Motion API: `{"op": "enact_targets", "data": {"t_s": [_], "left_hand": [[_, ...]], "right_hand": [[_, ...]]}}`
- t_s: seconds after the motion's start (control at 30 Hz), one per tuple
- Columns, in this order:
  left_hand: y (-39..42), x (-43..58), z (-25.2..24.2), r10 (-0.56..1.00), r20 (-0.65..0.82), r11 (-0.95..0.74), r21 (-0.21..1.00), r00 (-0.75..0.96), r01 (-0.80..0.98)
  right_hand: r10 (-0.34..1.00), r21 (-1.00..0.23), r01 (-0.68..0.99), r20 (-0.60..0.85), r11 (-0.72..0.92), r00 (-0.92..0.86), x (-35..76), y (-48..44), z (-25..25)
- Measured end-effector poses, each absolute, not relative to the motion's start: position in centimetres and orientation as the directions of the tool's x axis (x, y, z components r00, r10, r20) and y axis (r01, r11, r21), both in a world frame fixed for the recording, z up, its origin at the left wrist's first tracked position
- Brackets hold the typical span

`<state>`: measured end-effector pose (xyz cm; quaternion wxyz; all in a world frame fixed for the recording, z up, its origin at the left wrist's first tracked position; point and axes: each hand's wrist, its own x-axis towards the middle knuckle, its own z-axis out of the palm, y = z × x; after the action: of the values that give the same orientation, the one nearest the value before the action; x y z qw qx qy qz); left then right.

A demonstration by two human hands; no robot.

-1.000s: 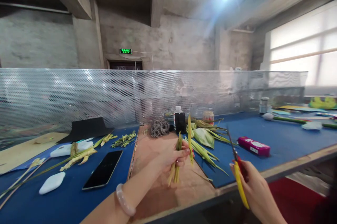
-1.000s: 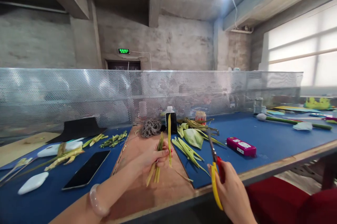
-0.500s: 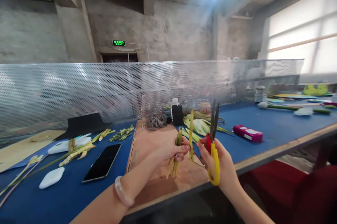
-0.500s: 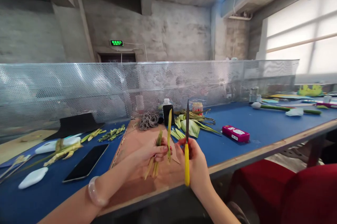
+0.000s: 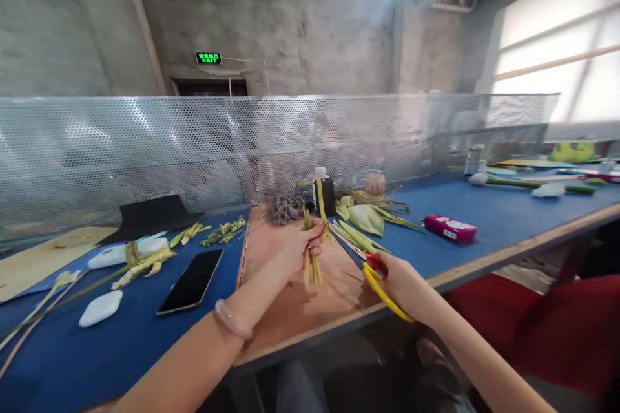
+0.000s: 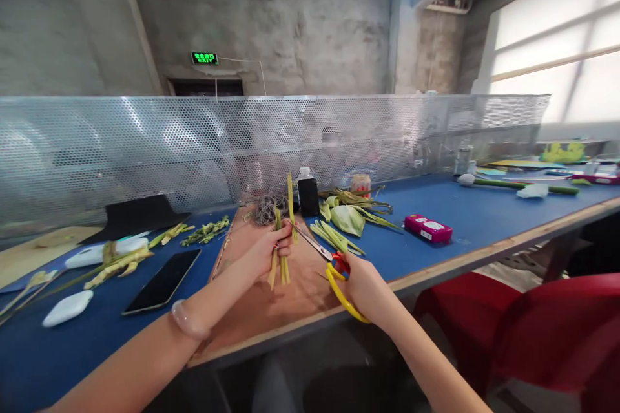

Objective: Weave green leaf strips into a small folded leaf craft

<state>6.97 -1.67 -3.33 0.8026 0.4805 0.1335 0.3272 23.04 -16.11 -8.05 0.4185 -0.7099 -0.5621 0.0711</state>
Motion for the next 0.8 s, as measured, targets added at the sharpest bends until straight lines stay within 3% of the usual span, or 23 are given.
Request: {"op": "enact_targets", "data": {"t_s": [0.17, 0.37, 0.47, 0.7, 0.8], "left_hand": [[0.2, 7.0, -4.2, 0.699, 0.109, 0.328, 0.829, 0.707, -0.452], [1.4, 6.3, -3.6, 0.733, 0.134, 0.319, 0.798, 0.666, -0.511], [1.8, 5.9, -3.4, 0.736, 0.16, 0.306, 0.788, 0.657, -0.534], [1.7, 5.8, -3.2, 0.686, 0.166, 0.331, 0.796, 0.709, -0.507], [0.6, 6.3, -3.1, 0.631, 0.149, 0.356, 0.817, 0.762, -0.454]], "right_hand": [[0.859, -0.579, 0.81, 0.363, -0.095, 0.36, 23.4, -15.8, -9.0], [0.875, -0.558, 0.823, 0.341, -0.106, 0.344, 24.0, -15.3, -10.2], [0.868, -0.593, 0.8, 0.347, -0.091, 0.356, 23.7, -16.0, -10.3], [0.791, -0.826, 0.563, 0.34, -0.007, 0.509, 24.9, -20.7, -12.1], [0.706, -0.808, 0.588, 0.437, 0.036, 0.557, 25.8, -21.2, -11.9]]}}
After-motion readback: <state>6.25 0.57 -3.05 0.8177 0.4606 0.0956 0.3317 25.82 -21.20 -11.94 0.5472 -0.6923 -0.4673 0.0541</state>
